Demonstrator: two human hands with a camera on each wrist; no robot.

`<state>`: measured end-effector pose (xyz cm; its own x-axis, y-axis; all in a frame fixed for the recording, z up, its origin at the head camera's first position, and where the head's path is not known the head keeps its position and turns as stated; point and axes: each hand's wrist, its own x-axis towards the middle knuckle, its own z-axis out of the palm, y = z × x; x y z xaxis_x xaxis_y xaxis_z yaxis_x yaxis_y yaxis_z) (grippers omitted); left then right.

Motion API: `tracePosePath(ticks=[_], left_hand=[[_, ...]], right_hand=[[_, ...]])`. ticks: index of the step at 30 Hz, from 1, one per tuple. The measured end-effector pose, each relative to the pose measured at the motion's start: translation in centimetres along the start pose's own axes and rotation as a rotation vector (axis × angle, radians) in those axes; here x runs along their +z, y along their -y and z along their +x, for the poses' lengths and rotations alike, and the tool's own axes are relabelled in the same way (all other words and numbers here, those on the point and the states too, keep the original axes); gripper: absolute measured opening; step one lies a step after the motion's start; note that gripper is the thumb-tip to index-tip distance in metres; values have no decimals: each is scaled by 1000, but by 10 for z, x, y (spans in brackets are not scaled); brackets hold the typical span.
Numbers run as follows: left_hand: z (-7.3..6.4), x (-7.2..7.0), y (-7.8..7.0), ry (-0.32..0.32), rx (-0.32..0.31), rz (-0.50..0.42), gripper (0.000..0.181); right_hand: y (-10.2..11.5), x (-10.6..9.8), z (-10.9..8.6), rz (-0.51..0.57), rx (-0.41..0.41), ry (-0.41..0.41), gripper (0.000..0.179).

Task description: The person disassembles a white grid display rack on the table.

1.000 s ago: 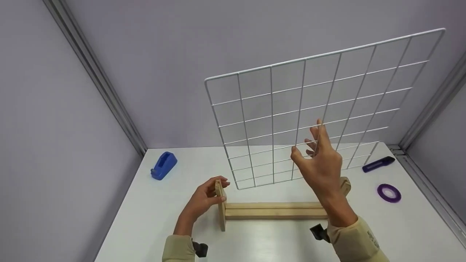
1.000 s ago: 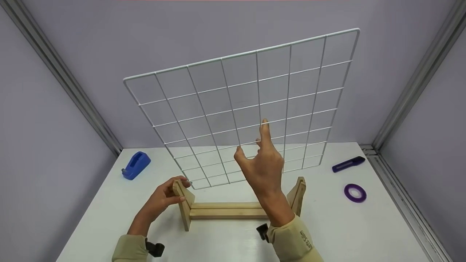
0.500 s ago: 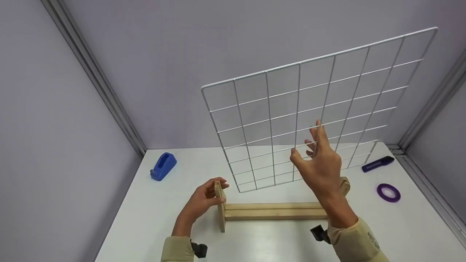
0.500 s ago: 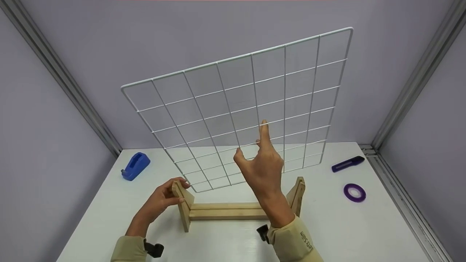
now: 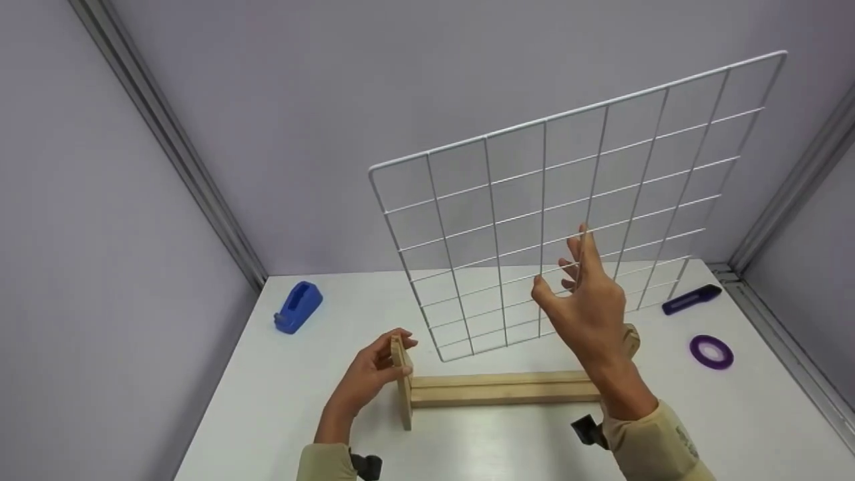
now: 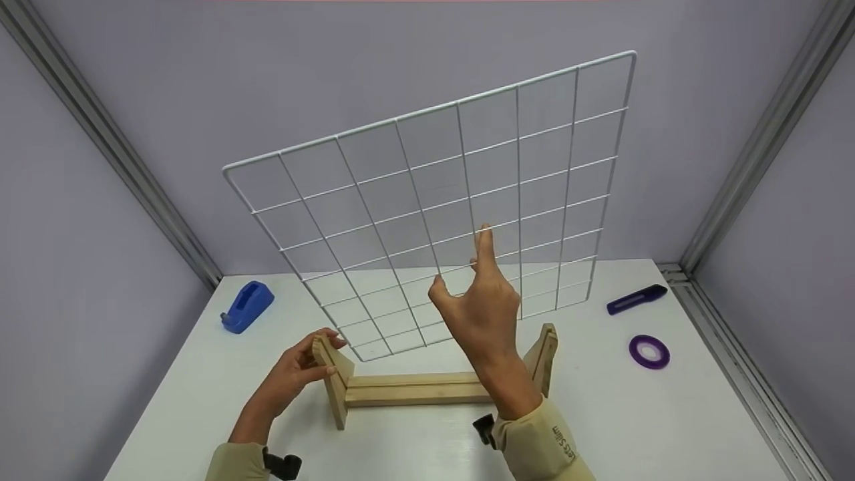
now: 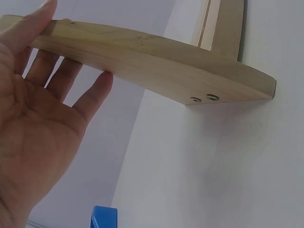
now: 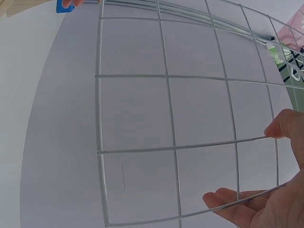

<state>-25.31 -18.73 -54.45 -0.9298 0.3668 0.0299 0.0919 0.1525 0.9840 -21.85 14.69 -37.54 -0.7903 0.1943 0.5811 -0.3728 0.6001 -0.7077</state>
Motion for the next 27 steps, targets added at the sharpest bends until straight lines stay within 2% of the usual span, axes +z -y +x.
tracePosePath(ticks=[9,20,27], left_hand=[[-6,2,0,-22,26,-8,61],[-13,9,2,-87,43,27,63],[-17,11,4,-99,67,-3,66]], right_hand=[[2,-5,-1,-14,46,31,88],[0,-8,-2,-38,56,60,89],[-1,-11,-3,-52,78,92,90]])
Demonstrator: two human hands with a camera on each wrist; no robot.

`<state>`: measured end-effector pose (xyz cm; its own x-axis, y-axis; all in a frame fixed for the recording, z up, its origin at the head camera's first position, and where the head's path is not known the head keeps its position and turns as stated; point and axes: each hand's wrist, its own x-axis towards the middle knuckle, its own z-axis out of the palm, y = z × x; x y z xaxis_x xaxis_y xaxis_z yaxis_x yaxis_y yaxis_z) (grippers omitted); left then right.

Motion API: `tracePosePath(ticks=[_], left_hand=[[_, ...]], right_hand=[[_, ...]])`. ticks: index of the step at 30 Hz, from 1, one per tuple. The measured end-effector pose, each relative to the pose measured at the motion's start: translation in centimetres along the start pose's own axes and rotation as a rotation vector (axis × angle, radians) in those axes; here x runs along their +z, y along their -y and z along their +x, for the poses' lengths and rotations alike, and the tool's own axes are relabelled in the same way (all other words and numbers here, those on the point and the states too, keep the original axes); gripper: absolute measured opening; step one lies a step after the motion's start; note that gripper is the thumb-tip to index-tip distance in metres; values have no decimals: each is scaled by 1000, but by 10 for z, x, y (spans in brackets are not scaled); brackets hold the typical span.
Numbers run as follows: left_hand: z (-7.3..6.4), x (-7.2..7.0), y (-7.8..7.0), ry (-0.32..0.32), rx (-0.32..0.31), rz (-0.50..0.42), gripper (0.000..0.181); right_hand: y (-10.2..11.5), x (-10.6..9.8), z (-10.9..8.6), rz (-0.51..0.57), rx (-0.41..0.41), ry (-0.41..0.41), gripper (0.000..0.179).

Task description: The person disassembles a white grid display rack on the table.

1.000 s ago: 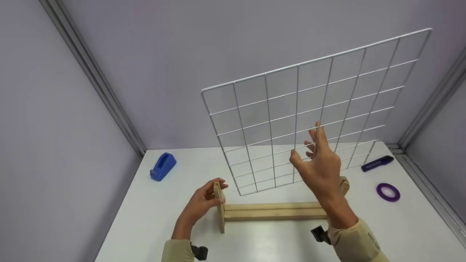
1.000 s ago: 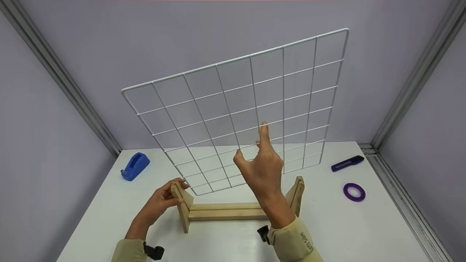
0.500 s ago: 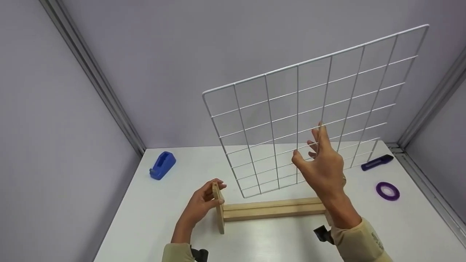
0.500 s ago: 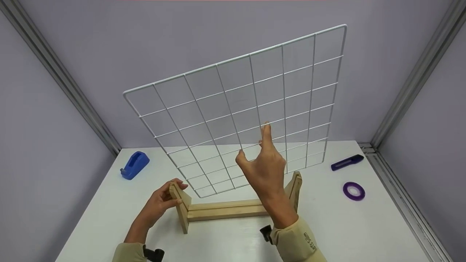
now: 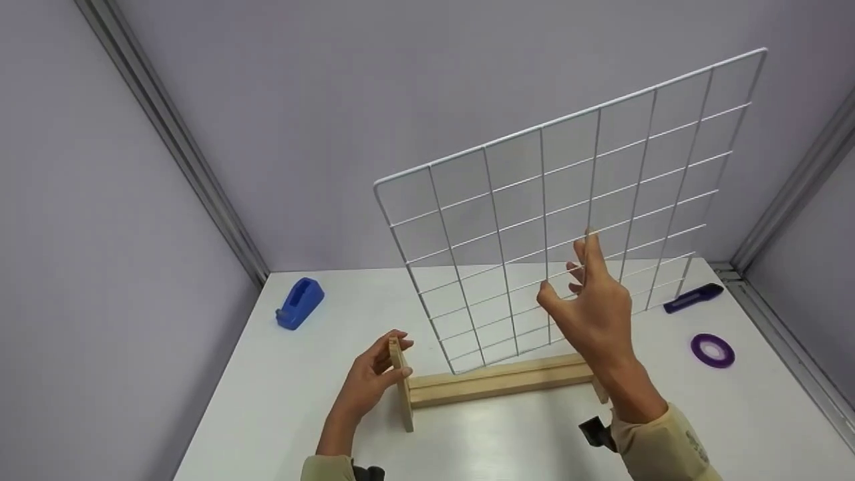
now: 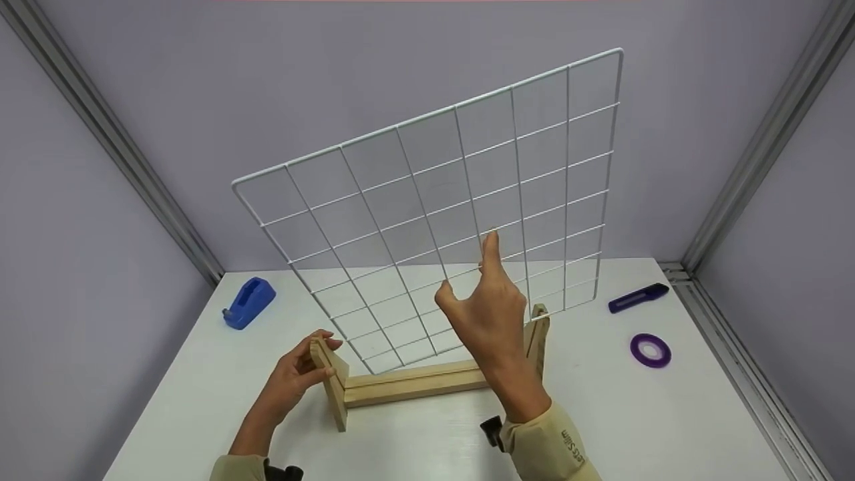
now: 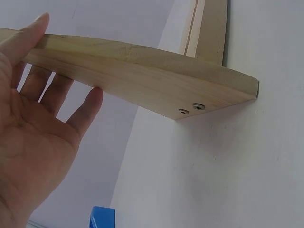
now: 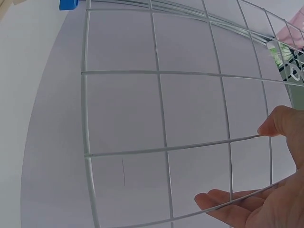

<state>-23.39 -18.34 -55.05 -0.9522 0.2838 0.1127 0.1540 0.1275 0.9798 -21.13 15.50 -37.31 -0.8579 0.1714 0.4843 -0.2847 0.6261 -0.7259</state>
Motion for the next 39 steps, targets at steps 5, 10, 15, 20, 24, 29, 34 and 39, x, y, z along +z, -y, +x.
tracePosePath(ticks=[5,10,15,20,24,29,34,39], left_hand=[[-3,1,1,-25,32,34,63],[-5,3,1,-69,36,63,60],[-6,4,1,-107,18,75,59],[-9,7,0,-138,10,87,58],[-11,9,-1,-159,15,81,58],[-12,10,-2,-180,19,69,59],[-13,12,-1,-200,6,76,59],[-14,15,0,-216,2,76,59]], right_hand=[[-2,-2,-1,-6,24,29,91],[-3,-3,-1,-13,43,45,92],[-3,-2,0,-32,52,48,93],[-8,-2,-3,-42,48,57,92],[-14,-2,-5,-61,34,68,94],[-21,-1,-9,-66,13,84,101],[-28,0,-12,-91,13,95,104],[-36,1,-17,-128,16,102,103]])
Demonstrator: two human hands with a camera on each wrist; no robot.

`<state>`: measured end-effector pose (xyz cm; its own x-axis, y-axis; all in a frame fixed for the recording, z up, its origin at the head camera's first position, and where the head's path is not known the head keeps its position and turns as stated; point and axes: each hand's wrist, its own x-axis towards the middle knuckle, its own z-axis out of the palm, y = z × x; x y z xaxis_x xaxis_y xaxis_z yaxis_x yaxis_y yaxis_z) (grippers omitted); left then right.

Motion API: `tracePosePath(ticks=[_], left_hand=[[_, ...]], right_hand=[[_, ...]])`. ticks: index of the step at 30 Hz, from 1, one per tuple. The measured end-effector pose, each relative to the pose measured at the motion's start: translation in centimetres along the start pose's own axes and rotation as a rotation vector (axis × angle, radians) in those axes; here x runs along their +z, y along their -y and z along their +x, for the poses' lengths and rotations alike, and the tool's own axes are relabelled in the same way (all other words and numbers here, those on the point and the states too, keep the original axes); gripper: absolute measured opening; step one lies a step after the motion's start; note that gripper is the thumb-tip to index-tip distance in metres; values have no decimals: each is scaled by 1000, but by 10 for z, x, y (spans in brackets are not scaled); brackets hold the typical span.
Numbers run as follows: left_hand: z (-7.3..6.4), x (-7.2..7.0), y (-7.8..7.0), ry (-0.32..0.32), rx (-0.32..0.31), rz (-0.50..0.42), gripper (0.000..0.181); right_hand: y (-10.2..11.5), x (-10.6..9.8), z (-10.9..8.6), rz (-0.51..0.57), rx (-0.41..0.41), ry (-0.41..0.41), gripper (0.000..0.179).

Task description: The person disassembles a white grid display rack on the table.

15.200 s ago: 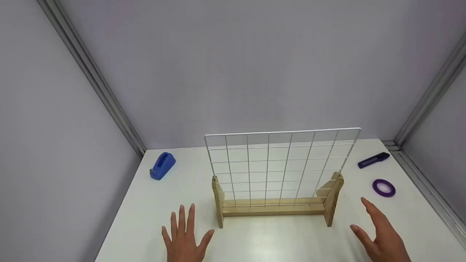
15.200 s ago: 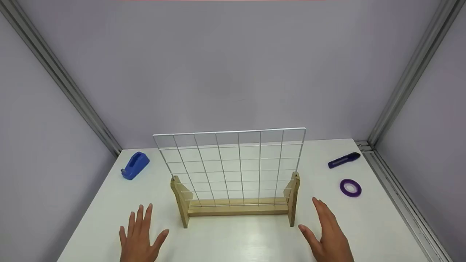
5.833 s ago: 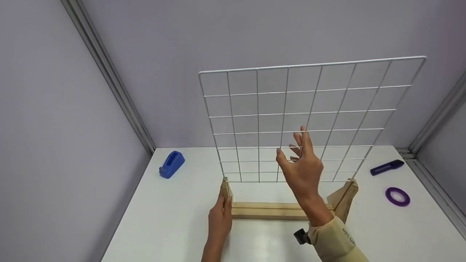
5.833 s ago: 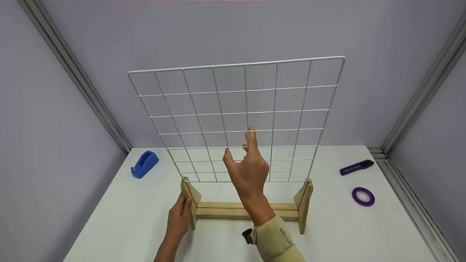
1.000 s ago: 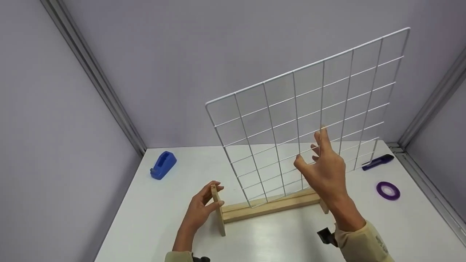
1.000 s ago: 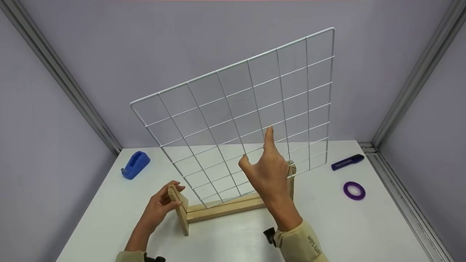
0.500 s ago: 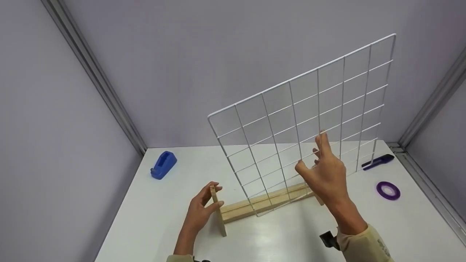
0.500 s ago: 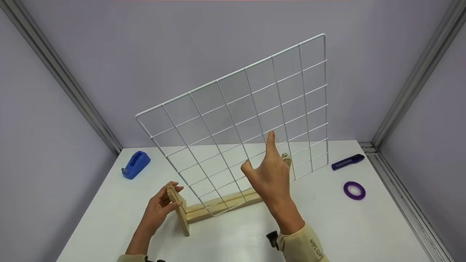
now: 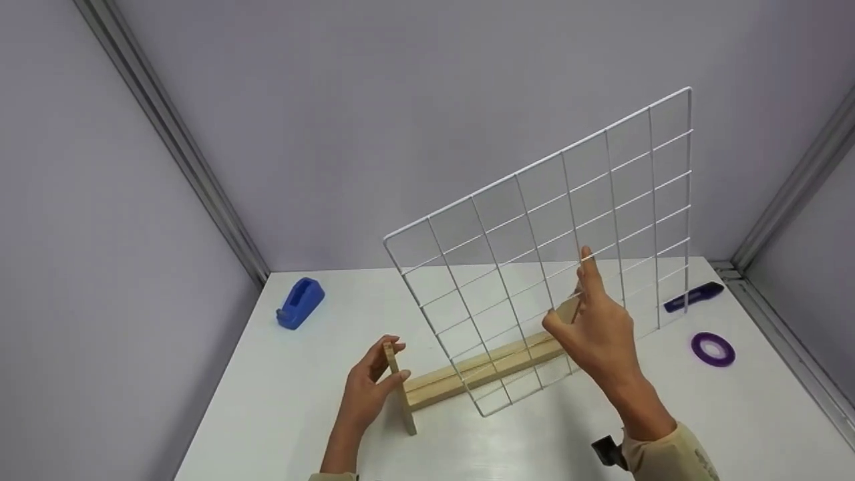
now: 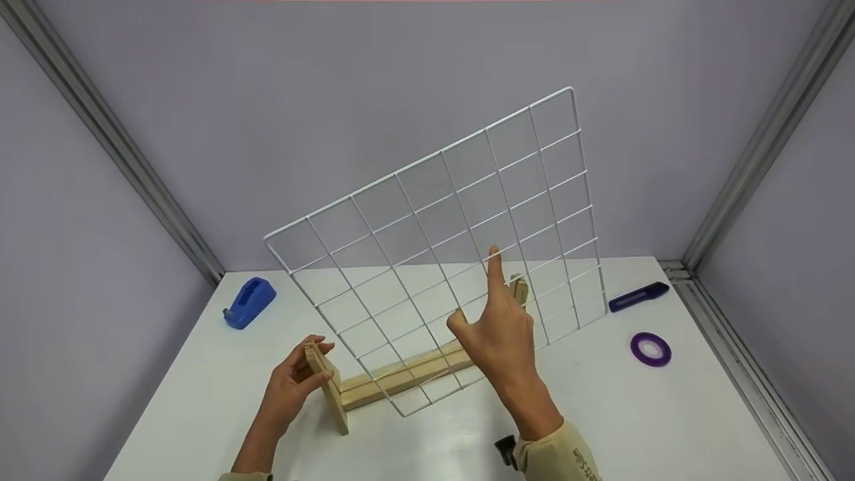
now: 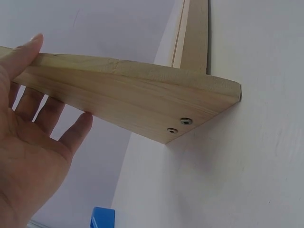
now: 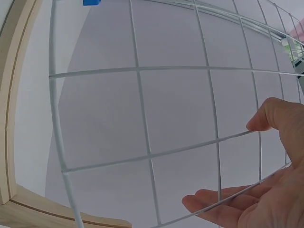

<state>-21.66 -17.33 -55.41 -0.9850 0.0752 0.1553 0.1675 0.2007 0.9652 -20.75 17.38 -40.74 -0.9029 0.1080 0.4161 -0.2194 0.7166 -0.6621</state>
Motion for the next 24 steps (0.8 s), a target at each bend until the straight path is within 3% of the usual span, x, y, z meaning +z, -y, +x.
tracePosePath(ticks=[14,24], left_hand=[[-4,4,3,-55,12,-13,58],[-7,6,3,-95,27,-13,59]], right_hand=[[-15,5,-8,-31,76,100,96],[-28,11,-14,-32,82,76,91]])
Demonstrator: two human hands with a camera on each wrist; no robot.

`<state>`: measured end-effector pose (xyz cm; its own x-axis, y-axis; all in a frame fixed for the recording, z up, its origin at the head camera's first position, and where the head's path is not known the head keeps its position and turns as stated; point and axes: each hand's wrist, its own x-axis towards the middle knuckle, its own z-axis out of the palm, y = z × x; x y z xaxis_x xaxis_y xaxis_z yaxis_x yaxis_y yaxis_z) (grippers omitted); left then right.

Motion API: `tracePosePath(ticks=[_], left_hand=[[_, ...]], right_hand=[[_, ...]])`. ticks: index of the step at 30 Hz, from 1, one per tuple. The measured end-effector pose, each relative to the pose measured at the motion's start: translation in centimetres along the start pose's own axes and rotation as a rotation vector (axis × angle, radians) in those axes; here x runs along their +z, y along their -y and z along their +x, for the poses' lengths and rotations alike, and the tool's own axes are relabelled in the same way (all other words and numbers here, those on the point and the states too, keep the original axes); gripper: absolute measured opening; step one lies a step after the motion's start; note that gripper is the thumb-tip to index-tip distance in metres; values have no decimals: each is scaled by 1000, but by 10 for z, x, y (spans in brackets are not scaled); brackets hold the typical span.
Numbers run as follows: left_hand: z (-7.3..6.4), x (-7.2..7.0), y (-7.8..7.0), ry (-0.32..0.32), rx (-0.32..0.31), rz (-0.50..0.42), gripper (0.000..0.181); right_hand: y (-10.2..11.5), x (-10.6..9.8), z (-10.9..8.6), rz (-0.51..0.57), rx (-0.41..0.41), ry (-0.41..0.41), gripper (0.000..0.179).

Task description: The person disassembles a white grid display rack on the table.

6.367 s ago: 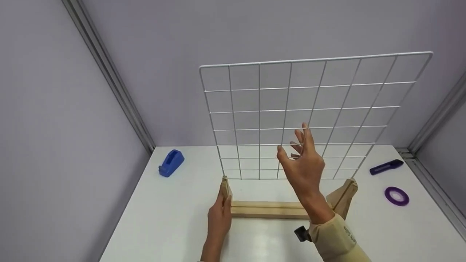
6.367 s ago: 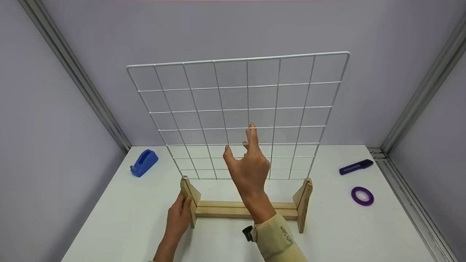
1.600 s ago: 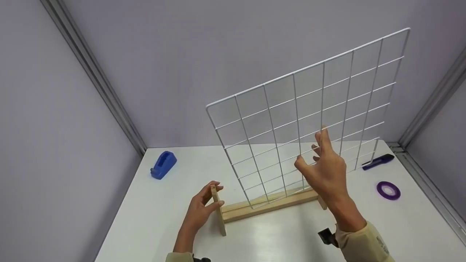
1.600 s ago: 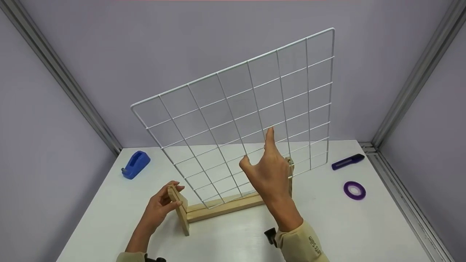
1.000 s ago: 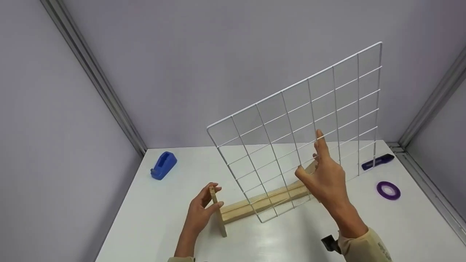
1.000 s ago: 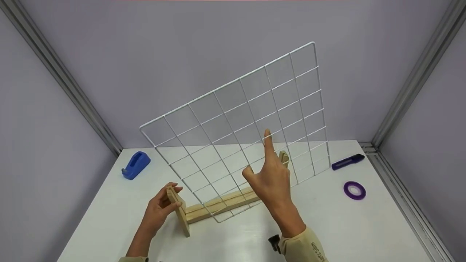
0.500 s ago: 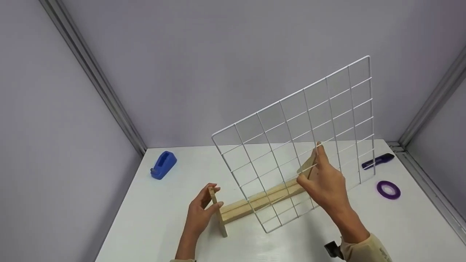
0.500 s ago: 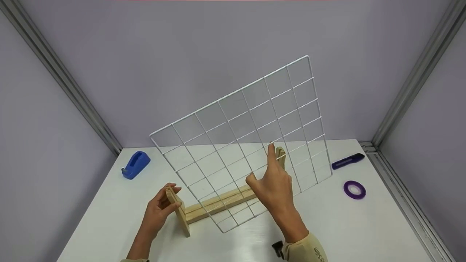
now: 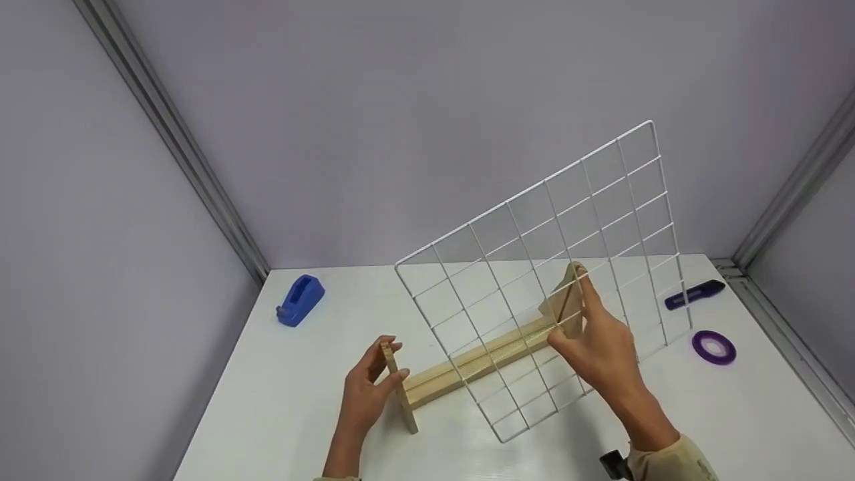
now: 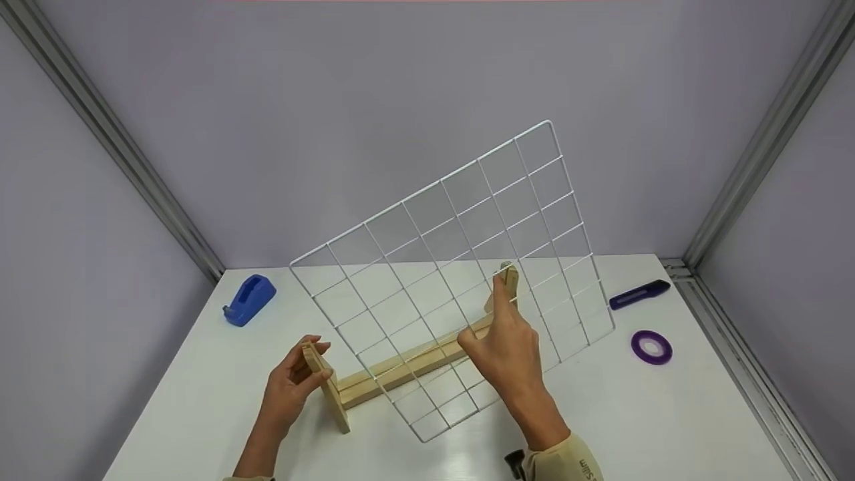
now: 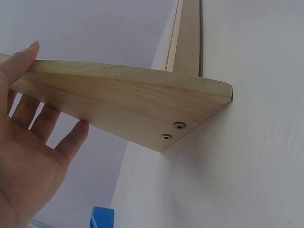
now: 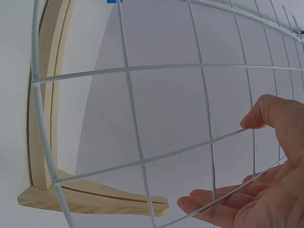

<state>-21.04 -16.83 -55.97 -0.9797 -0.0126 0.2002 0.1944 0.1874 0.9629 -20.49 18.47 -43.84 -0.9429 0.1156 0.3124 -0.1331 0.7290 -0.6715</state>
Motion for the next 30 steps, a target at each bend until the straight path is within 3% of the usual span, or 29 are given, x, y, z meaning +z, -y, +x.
tracePosePath(ticks=[18,30], left_hand=[[-2,1,-2,-60,-9,33,59],[-6,2,2,-115,7,50,64]], right_hand=[[-21,13,-9,-20,44,16,75],[-33,17,-15,-67,0,-1,66]])
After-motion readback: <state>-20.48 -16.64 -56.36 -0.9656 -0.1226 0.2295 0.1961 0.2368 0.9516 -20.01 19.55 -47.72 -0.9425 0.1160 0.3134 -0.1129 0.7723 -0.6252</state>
